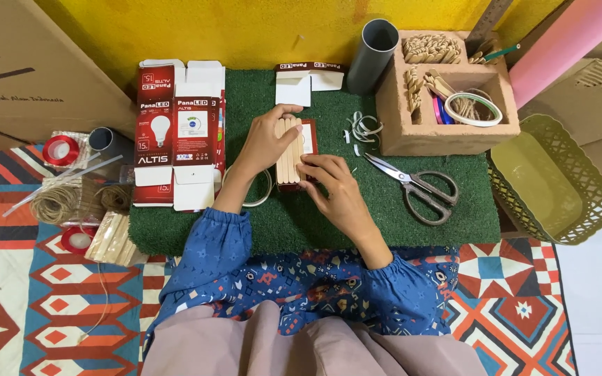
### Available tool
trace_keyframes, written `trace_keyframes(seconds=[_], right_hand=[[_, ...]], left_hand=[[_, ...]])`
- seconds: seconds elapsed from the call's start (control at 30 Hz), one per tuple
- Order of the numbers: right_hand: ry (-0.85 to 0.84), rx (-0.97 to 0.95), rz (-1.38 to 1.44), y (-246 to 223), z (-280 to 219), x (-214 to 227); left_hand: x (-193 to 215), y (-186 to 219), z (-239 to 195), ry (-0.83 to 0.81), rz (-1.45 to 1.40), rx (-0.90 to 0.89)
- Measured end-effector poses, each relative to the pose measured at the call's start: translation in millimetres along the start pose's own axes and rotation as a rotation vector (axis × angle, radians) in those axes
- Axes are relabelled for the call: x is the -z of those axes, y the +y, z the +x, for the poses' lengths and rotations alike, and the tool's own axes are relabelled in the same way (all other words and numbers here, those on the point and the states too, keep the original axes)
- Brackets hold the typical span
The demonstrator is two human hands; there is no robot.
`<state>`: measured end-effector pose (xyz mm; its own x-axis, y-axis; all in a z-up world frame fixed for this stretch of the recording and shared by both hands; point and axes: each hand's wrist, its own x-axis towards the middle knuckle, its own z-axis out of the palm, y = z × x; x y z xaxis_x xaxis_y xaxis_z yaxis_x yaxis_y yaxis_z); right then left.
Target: Gluing popsicle sticks onto a cardboard box to create a handcrafted item.
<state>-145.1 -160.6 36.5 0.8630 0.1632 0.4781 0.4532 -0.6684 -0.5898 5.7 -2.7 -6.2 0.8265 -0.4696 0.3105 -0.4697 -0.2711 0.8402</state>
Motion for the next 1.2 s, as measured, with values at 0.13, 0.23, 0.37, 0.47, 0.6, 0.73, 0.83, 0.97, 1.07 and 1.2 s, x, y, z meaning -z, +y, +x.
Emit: trace_keyframes(seconds=[0.13,0.23,0.37,0.47,0.6,0.73,0.83,0.97,1.07,1.2], right_hand=[[-0.002,0.014,-0.027,0,-1,-1],[0.016,0.015,-0.017,3,-5,-5],[0.078,0.04,-0.025,9,-8,-13],[0.114,0.068,-0.05,12,-8,-17],[0.165,0.104,-0.07,12,-8,-21],[0.153,0.12,-0.07,13,-7,-18],[0.152,0.124,-0.083,14,-7,-19],[0.167,0.115,-0.069,15,-8,-21],[0.171,0.106,-0.052,14,-7,-21],[0.162,0.083,-0.014,15,-9,-21]], left_hand=[[9,0,4,-0.061,0.0,0.008],[13,-3,7,-0.116,0.003,0.025],[14,2,7,-0.124,-0.027,0.031],[14,2,5,-0.122,-0.031,0.027],[14,1,5,-0.114,-0.052,0.011],[12,2,5,-0.101,-0.056,0.014],[11,2,4,-0.085,-0.046,0.016],[9,2,4,-0.07,-0.055,0.004],[8,1,5,-0.062,-0.045,-0.003],[6,-3,5,-0.043,-0.042,-0.001]])
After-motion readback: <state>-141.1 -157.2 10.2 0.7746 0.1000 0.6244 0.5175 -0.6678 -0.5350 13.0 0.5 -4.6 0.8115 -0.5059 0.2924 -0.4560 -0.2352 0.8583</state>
